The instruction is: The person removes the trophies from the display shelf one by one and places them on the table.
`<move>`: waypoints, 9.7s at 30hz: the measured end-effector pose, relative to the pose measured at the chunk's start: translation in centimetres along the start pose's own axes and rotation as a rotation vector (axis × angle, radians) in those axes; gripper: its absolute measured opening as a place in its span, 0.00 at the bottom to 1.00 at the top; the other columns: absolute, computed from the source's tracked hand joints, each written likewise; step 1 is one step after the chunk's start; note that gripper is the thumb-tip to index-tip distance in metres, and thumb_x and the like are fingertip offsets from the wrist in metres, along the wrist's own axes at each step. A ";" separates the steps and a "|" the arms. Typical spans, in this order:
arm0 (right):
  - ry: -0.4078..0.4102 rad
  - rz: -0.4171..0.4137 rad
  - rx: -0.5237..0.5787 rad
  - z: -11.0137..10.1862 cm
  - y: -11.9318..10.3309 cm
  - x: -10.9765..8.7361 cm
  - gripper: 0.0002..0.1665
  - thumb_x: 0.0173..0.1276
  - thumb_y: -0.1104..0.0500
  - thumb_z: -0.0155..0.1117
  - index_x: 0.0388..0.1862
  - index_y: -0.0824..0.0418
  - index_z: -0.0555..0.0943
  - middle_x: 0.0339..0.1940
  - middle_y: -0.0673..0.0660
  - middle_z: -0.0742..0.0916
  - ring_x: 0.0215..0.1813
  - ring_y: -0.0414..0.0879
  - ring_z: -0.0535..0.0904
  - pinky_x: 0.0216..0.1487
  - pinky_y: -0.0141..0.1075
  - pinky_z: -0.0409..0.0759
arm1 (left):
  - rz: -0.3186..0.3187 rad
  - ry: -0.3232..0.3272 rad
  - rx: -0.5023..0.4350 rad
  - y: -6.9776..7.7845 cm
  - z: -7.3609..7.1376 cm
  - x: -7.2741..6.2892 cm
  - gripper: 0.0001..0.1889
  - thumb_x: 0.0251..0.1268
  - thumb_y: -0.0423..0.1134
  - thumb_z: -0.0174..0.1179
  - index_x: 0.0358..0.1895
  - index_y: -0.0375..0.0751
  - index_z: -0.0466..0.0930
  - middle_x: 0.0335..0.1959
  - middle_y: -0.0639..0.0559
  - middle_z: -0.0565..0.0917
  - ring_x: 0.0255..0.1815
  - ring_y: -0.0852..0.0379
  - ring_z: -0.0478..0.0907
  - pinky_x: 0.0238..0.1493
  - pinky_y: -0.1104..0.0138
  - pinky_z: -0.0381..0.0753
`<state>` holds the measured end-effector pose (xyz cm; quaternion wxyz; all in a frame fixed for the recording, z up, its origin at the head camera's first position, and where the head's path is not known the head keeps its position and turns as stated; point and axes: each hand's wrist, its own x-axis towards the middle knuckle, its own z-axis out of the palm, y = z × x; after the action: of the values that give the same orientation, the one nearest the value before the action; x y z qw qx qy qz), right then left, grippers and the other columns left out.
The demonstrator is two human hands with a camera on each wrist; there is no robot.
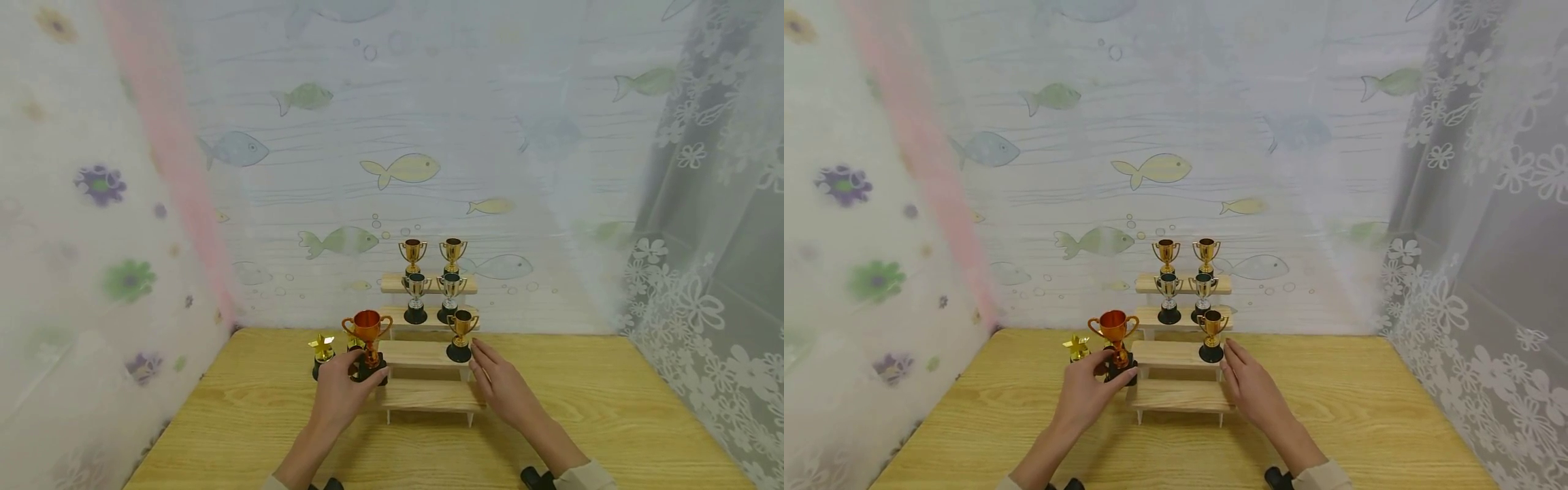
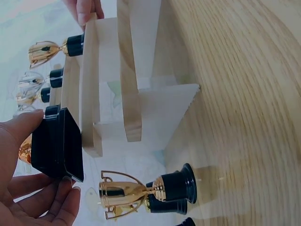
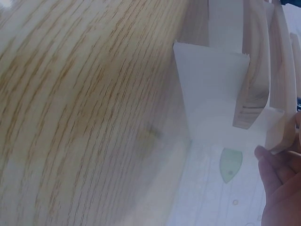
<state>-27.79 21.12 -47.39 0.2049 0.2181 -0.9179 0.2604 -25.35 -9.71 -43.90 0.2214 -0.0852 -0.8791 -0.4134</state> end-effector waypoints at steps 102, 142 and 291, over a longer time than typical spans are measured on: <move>0.023 -0.026 -0.007 -0.3 -0.6 0.1 0.25 0.82 0.60 0.53 0.69 0.77 0.72 0.72 0.71 0.75 0.69 0.67 0.75 0.64 0.57 0.75 | -0.267 -0.109 0.083 -9.3 -2.5 0.1 0.27 0.51 0.40 0.80 0.49 0.24 0.82 0.44 0.33 0.86 0.47 0.33 0.84 0.46 0.46 0.84; 0.024 -0.026 0.001 -0.2 -0.4 0.0 0.25 0.83 0.60 0.52 0.69 0.77 0.72 0.72 0.71 0.75 0.69 0.66 0.74 0.64 0.57 0.75 | -0.121 -0.083 -0.048 -4.6 -3.1 -1.7 0.17 0.58 0.41 0.77 0.48 0.36 0.88 0.41 0.45 0.87 0.36 0.56 0.81 0.39 0.63 0.84; 0.020 -0.018 -0.003 -0.4 -0.6 0.0 0.26 0.82 0.60 0.53 0.70 0.76 0.72 0.72 0.71 0.75 0.69 0.66 0.75 0.63 0.57 0.76 | 0.107 -0.112 -0.134 6.0 7.0 3.6 0.07 0.70 0.43 0.68 0.41 0.43 0.88 0.35 0.53 0.87 0.35 0.60 0.80 0.35 0.68 0.79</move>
<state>-27.39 20.90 -46.91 0.2166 0.2233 -0.9143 0.2594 -28.79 -0.65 -42.04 0.1874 -0.1696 -0.8546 -0.4537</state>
